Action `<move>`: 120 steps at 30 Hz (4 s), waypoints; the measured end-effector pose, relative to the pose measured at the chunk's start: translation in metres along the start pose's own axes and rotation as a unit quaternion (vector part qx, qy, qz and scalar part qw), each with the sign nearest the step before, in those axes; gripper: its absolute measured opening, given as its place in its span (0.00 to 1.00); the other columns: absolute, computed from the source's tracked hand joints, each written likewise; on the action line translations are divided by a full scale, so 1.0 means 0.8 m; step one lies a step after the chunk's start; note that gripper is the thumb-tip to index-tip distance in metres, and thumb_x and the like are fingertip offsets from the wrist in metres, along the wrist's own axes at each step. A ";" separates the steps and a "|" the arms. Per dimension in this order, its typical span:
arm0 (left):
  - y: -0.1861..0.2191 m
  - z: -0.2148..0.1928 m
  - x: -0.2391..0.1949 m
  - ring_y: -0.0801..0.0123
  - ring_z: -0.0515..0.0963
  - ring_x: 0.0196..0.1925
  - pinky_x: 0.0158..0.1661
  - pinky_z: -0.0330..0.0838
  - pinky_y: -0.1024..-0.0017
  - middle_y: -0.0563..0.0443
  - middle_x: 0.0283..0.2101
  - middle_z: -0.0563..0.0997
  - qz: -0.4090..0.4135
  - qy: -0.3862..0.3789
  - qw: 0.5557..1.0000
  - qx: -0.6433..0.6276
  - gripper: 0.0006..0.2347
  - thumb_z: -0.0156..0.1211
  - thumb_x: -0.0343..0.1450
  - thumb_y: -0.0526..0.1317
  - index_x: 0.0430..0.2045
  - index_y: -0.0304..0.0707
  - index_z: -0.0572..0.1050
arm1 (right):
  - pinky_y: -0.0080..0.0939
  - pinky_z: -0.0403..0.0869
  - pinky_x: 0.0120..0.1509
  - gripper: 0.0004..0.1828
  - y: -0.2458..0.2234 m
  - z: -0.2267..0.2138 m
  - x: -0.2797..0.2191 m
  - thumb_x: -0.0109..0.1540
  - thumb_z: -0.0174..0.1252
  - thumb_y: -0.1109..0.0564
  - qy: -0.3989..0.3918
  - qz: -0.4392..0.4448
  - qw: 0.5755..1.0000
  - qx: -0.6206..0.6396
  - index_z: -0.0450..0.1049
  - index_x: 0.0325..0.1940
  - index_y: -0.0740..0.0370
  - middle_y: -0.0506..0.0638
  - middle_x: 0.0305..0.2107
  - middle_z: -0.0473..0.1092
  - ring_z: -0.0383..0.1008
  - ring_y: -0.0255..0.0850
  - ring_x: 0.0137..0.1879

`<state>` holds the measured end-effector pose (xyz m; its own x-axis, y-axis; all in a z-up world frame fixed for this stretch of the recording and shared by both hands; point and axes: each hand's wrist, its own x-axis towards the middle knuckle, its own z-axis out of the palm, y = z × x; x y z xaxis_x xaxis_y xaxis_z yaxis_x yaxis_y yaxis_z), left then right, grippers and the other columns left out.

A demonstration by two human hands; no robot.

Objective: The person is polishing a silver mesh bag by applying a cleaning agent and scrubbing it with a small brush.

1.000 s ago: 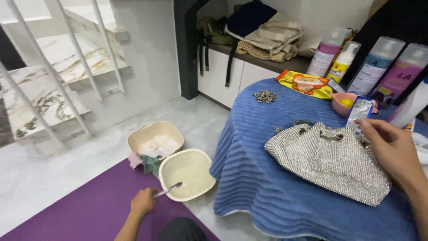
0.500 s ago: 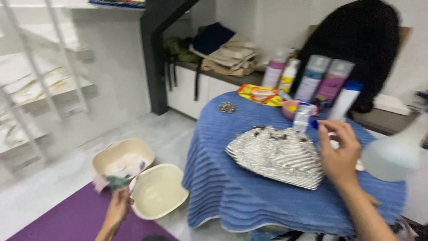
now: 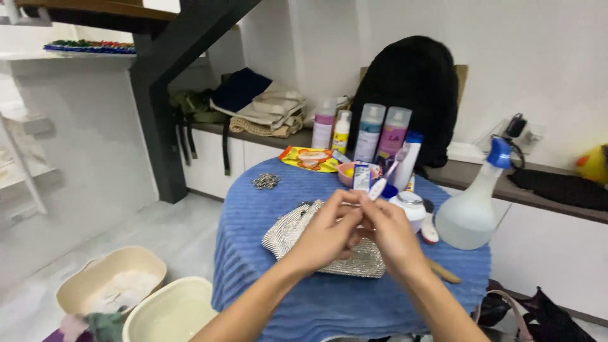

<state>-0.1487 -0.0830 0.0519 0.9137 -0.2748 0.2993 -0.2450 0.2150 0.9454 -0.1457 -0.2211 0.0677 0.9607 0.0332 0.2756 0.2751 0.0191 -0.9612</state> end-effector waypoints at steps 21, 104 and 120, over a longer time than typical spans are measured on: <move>-0.038 -0.144 0.088 0.71 0.64 0.38 0.46 0.50 0.68 0.59 0.28 0.73 -0.115 -0.067 0.957 0.259 0.11 0.65 0.67 0.50 0.33 0.48 0.87 | 0.48 0.71 0.41 0.28 -0.021 -0.099 -0.016 0.69 0.42 0.43 -0.204 -0.009 0.676 -0.708 0.59 0.73 0.17 0.40 0.38 0.71 0.74 0.43 0.43; -0.063 -0.163 0.092 0.68 0.81 0.60 0.67 0.62 0.68 0.55 0.47 0.88 -0.061 -0.040 0.974 0.213 0.10 0.65 0.65 0.46 0.34 0.47 0.86 | 0.27 0.73 0.43 0.26 0.024 -0.137 -0.026 0.62 0.54 0.40 -0.204 0.059 0.706 -0.676 0.75 0.62 0.06 0.25 0.33 0.88 0.81 0.23 0.32; -0.062 -0.158 0.092 0.71 0.80 0.56 0.58 0.64 0.74 0.56 0.47 0.88 -0.080 -0.006 0.965 0.250 0.12 0.64 0.63 0.48 0.34 0.46 0.87 | 0.30 0.72 0.35 0.26 -0.014 -0.118 -0.051 0.62 0.54 0.46 -0.143 0.066 0.726 -0.669 0.75 0.60 0.11 0.26 0.51 0.82 0.72 0.29 0.24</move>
<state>-0.0285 0.0046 0.0111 0.9496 -0.2791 0.1424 -0.2292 -0.3087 0.9231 -0.1848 -0.3168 0.0666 0.9876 0.1561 -0.0135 0.1547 -0.9852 -0.0740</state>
